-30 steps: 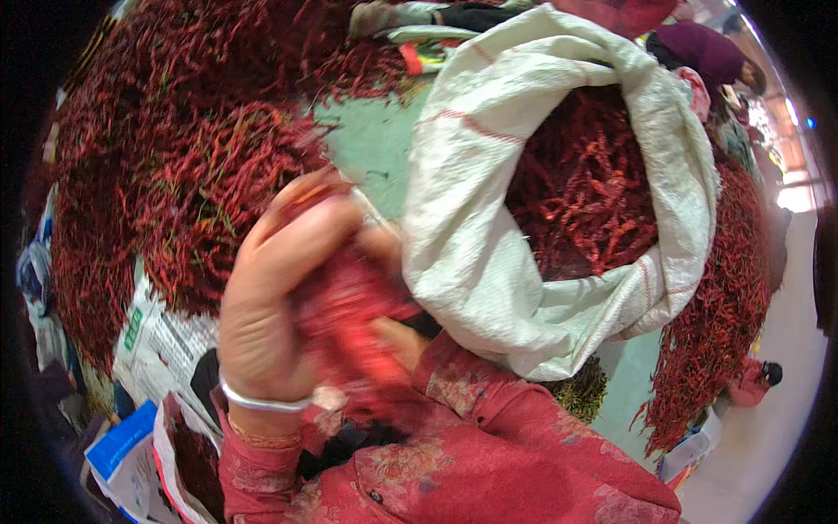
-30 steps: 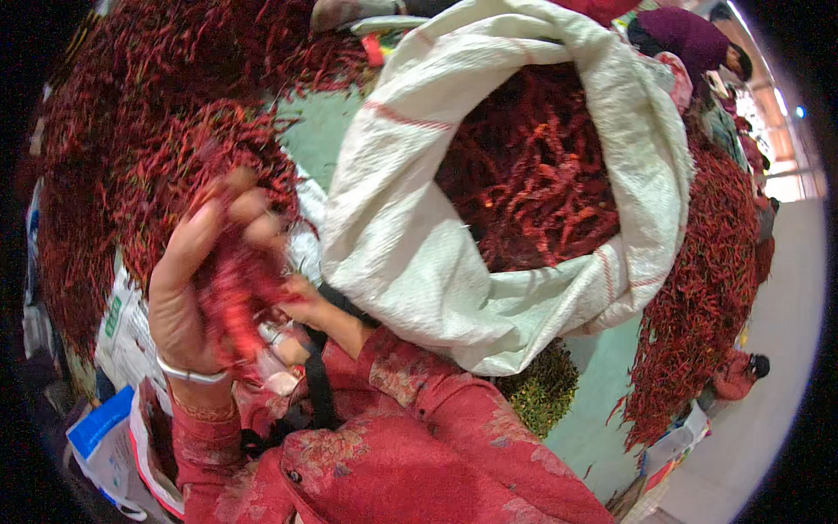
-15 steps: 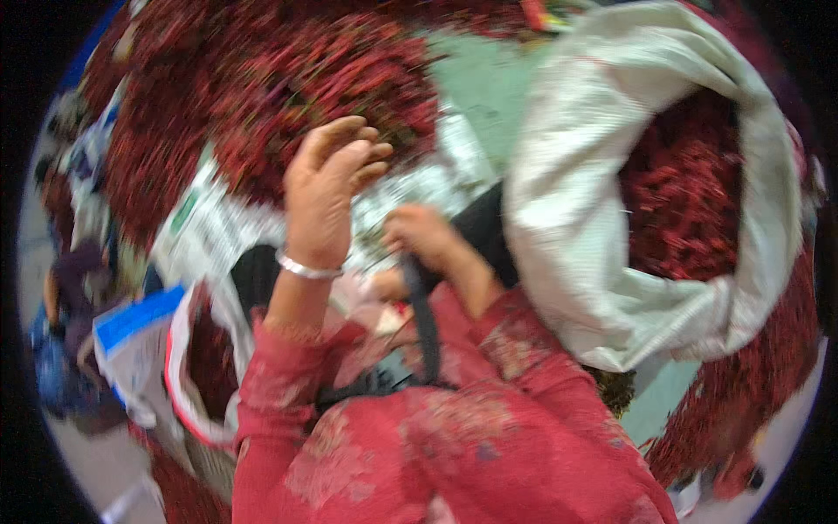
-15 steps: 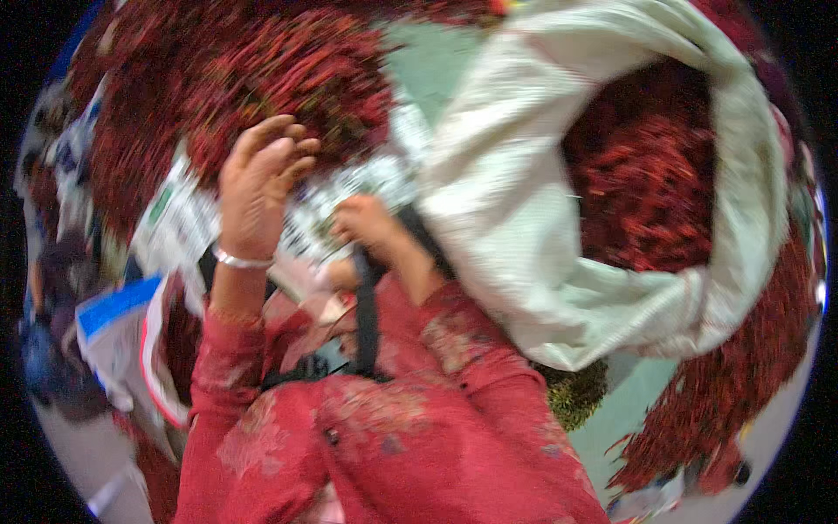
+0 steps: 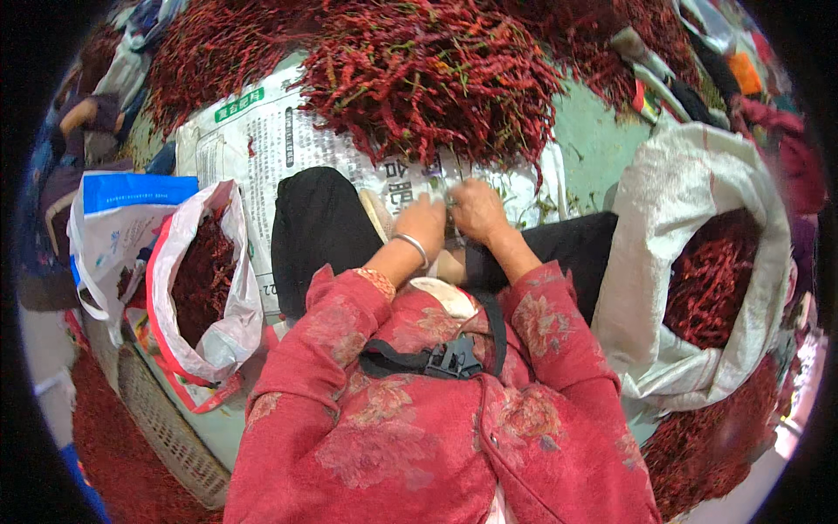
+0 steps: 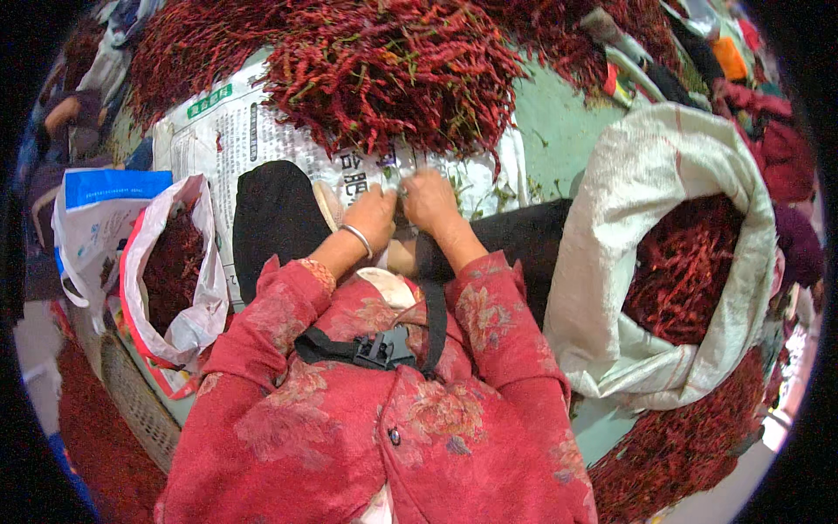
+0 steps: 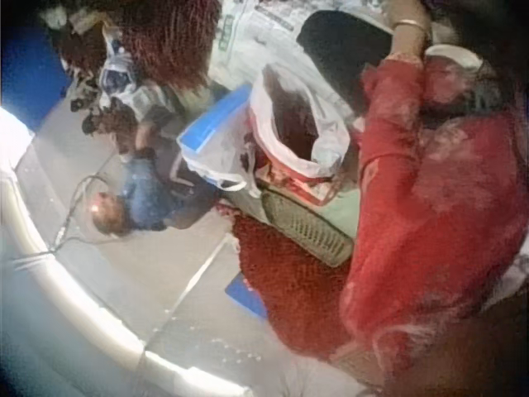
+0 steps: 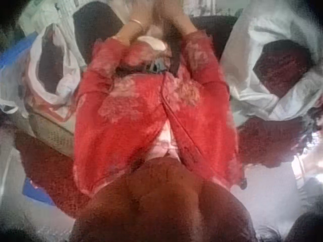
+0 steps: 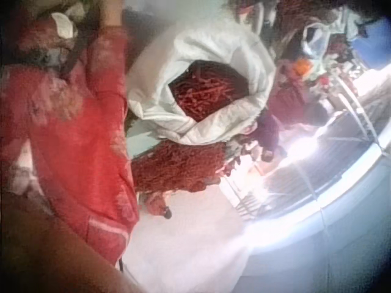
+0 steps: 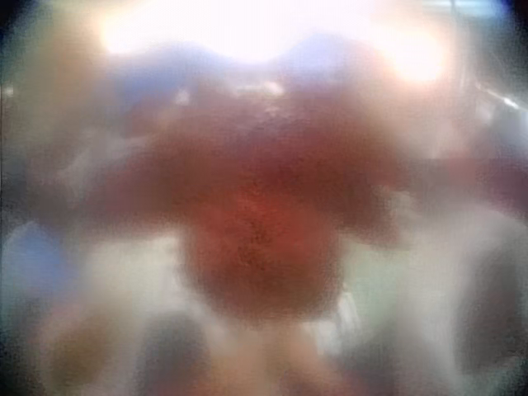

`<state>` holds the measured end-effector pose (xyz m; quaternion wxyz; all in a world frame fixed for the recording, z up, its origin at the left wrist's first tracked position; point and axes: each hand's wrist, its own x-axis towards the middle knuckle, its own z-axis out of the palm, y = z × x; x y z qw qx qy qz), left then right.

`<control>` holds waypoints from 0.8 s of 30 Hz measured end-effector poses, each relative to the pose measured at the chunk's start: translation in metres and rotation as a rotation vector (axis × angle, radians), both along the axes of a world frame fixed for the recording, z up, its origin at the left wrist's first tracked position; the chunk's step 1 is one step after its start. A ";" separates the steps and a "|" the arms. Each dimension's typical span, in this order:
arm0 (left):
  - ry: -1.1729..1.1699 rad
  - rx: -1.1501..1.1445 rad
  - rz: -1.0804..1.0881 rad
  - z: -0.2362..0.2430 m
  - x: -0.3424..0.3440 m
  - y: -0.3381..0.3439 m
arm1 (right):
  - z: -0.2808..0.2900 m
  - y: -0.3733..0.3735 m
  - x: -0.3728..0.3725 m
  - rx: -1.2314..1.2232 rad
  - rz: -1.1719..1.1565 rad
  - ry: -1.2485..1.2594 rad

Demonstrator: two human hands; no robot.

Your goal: The person sits on the floor and removes stems from dried red chilies by hand. The person places the de-stemmed chilies into a white sack and discards the stems onto the floor.

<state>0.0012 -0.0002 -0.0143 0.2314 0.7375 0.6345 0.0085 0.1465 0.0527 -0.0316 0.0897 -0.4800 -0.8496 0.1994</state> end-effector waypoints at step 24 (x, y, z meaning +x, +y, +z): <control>-0.563 0.692 0.082 0.122 0.026 0.183 | 0.060 0.125 0.053 0.260 -0.550 0.851</control>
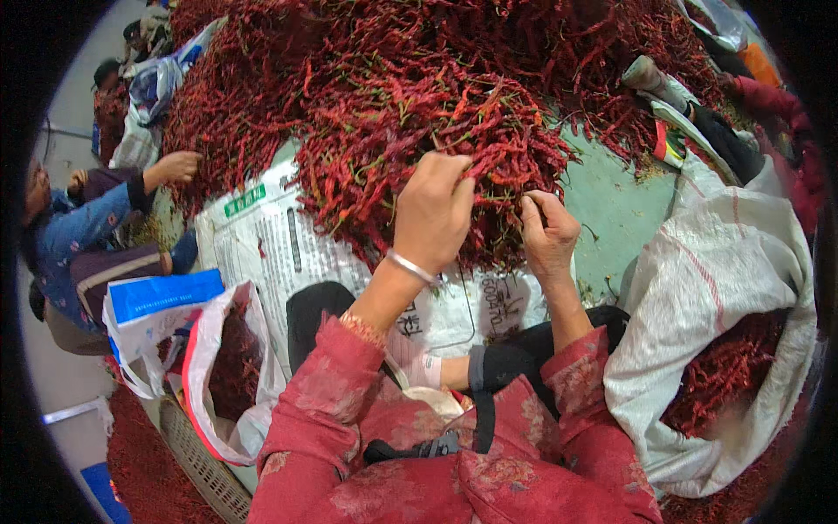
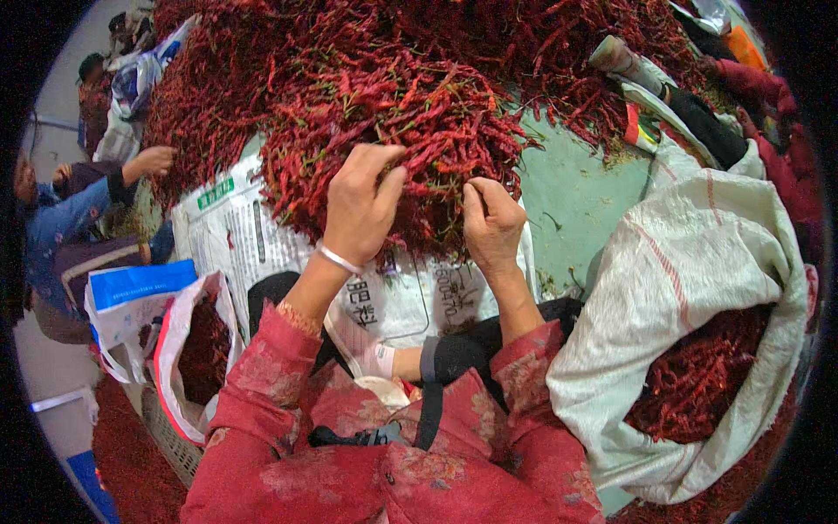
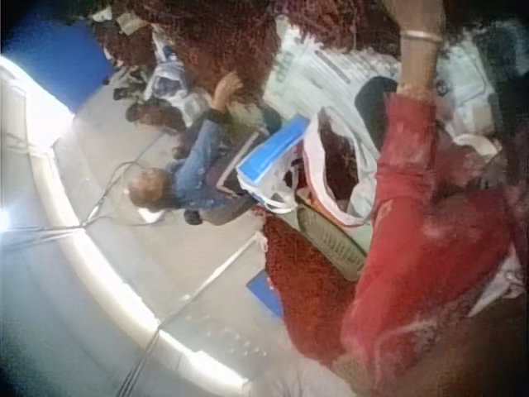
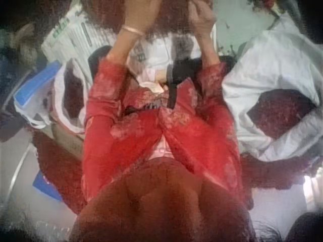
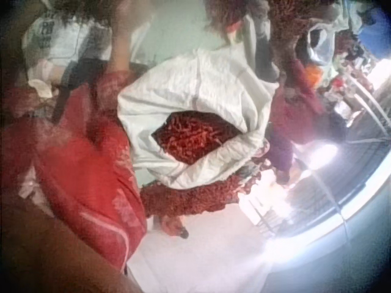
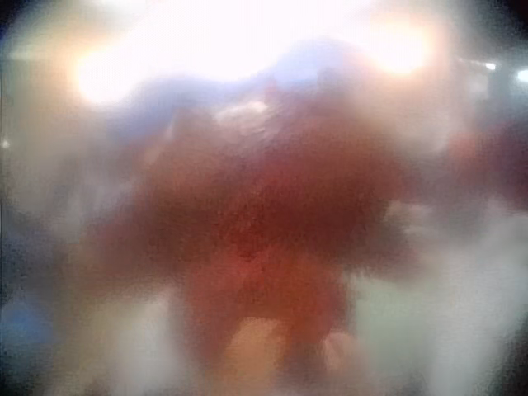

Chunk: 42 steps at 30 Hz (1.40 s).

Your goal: The person sits on the floor and removes stems from dried red chilies by hand. The person places the de-stemmed chilies into a white sack and discards the stems onto the floor.

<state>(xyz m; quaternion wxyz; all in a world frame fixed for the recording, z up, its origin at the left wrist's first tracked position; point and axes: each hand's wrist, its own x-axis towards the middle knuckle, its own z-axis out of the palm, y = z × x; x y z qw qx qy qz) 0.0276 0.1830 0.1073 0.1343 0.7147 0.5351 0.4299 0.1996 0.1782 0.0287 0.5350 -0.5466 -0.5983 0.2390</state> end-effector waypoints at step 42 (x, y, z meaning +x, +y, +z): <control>-1.361 -0.510 -0.118 -0.032 0.038 -0.071 | 0.006 0.003 0.008 -0.701 0.863 0.936</control>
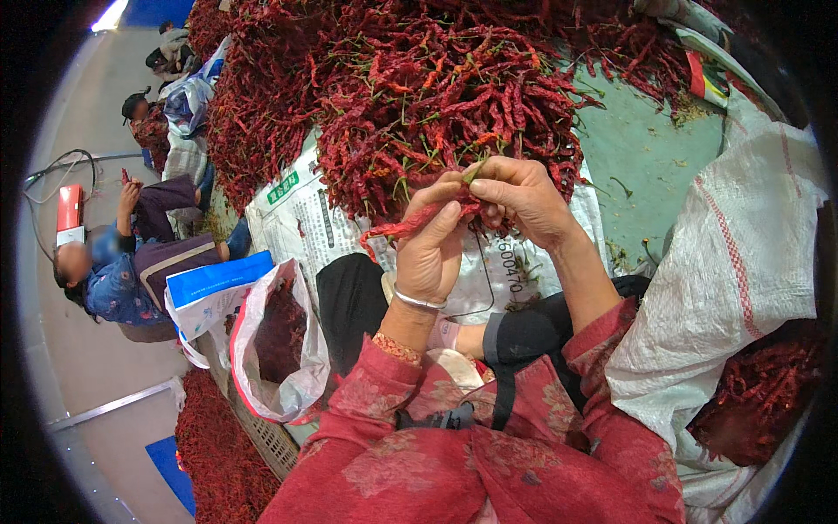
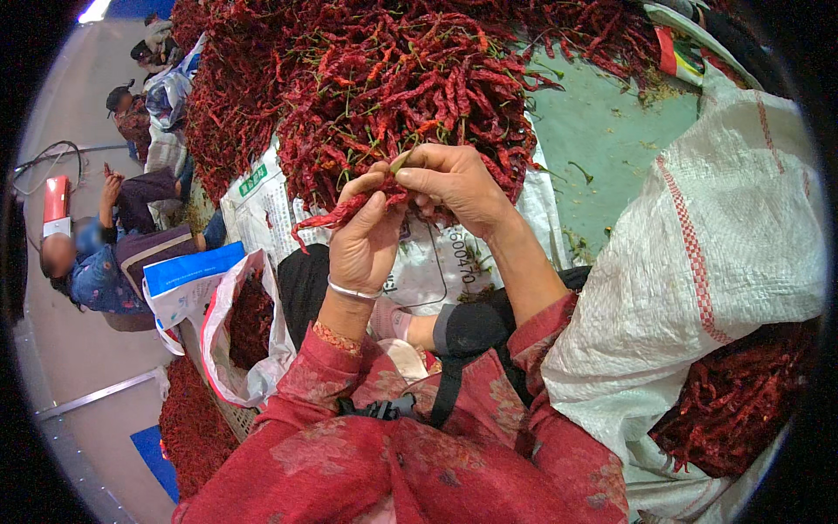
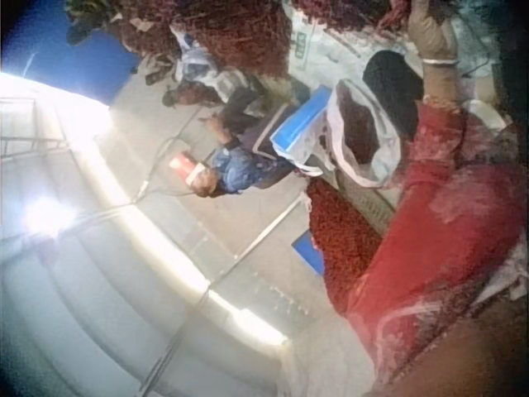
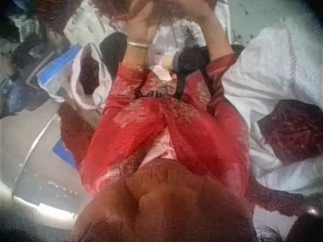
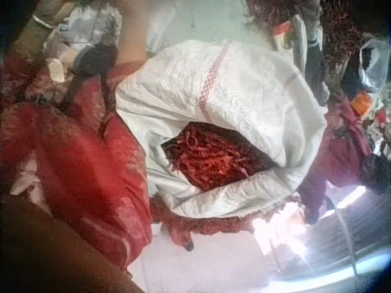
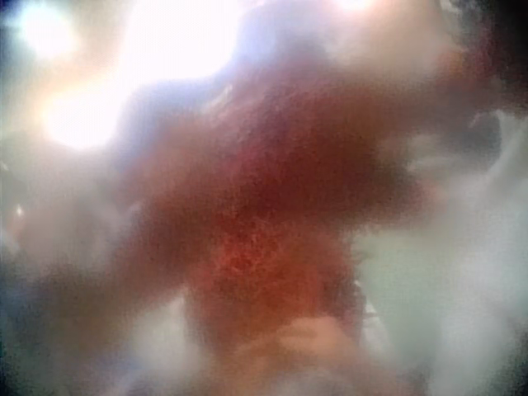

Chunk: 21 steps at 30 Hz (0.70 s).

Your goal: The person sits on the floor and removes stems from dried red chilies by hand. The person places the de-stemmed chilies into a white sack and discards the stems onto the floor.

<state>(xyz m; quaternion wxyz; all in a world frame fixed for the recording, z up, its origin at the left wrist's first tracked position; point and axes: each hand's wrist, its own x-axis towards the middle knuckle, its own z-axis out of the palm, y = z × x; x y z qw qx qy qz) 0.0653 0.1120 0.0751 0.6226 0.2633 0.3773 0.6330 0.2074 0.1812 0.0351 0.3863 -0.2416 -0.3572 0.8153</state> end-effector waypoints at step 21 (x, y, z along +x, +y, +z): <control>-0.145 -0.162 0.058 0.009 -0.006 0.000 | 0.000 0.003 0.001 -0.201 -0.096 0.055</control>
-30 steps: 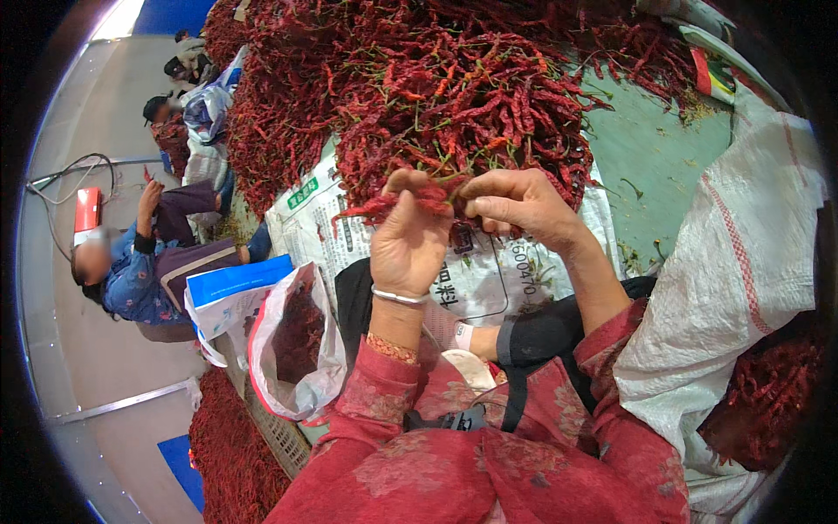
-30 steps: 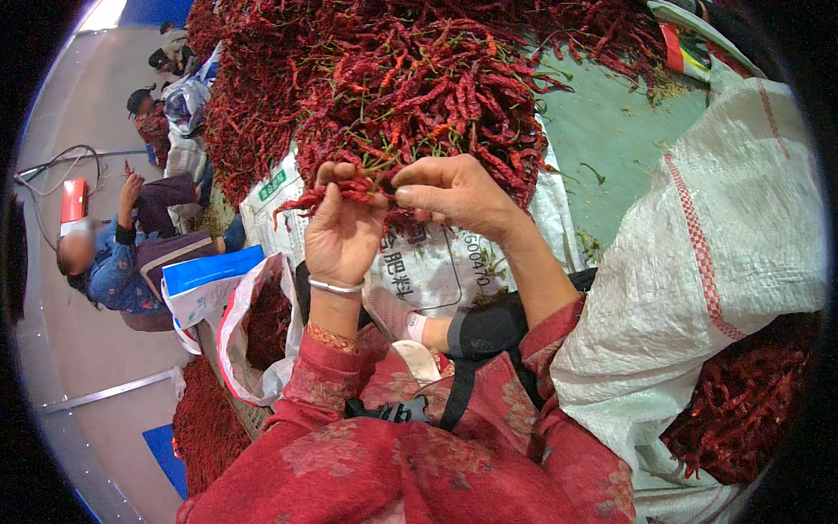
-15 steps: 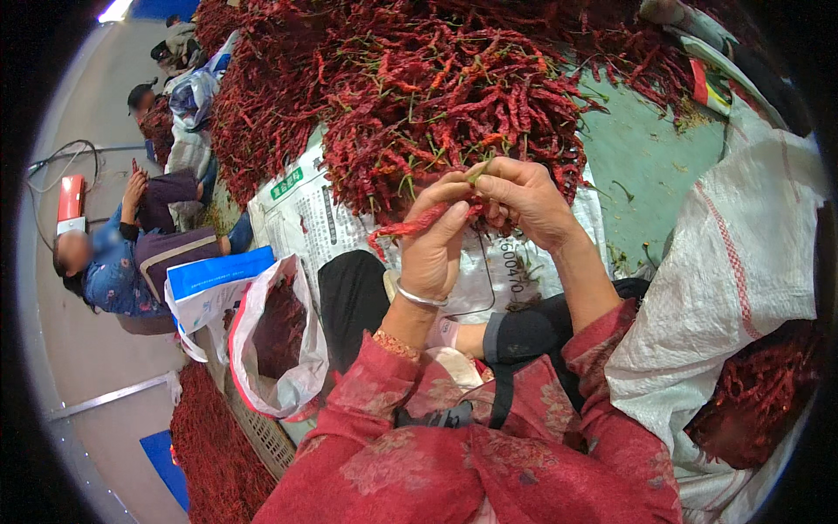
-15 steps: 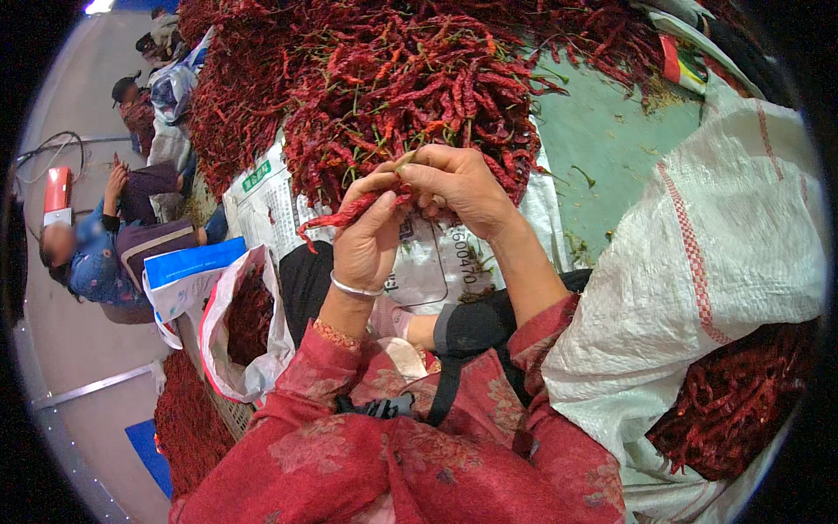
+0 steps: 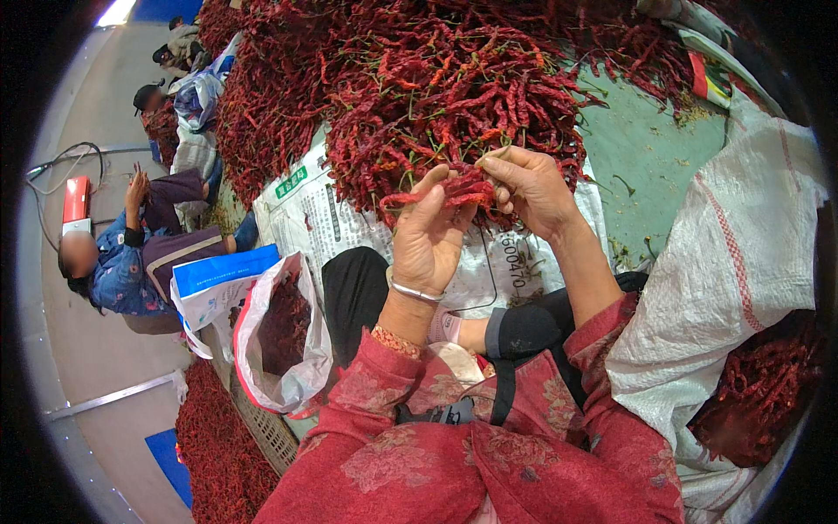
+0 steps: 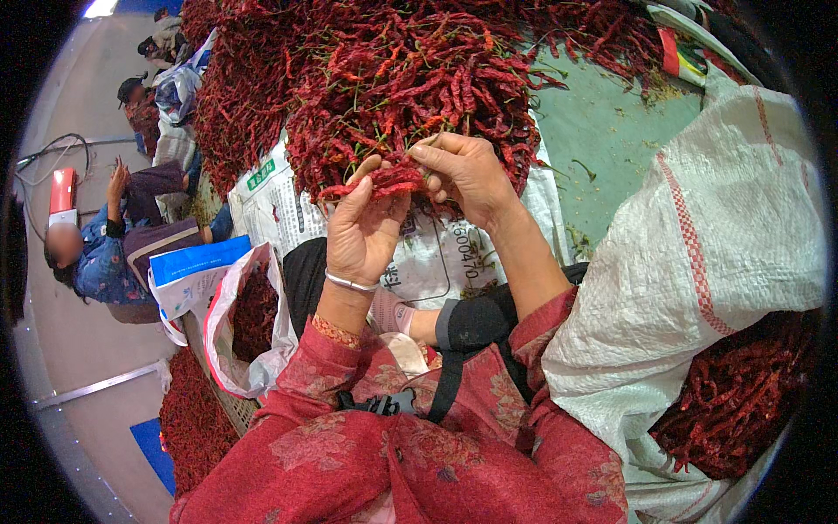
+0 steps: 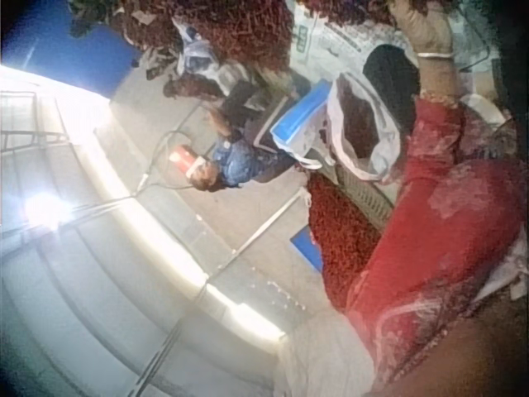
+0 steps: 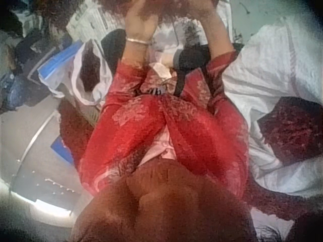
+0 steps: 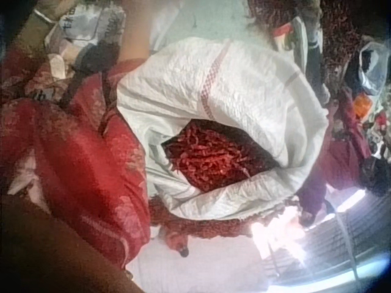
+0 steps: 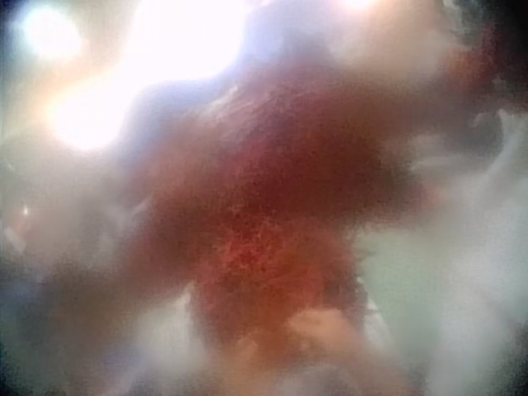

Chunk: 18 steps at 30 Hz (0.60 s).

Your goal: The person sits on the floor and removes stems from dried red chilies by hand. The person places the de-stemmed chilies into a white sack and discards the stems onto the floor.

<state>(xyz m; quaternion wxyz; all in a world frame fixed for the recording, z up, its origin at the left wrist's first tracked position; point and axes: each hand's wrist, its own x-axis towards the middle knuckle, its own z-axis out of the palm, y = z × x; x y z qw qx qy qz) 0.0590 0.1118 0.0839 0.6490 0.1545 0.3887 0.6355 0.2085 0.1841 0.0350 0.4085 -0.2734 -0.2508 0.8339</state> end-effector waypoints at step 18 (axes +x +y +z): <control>0.458 -0.110 -0.114 0.025 0.005 -0.026 | 0.000 0.000 -0.005 0.295 -0.276 -0.297</control>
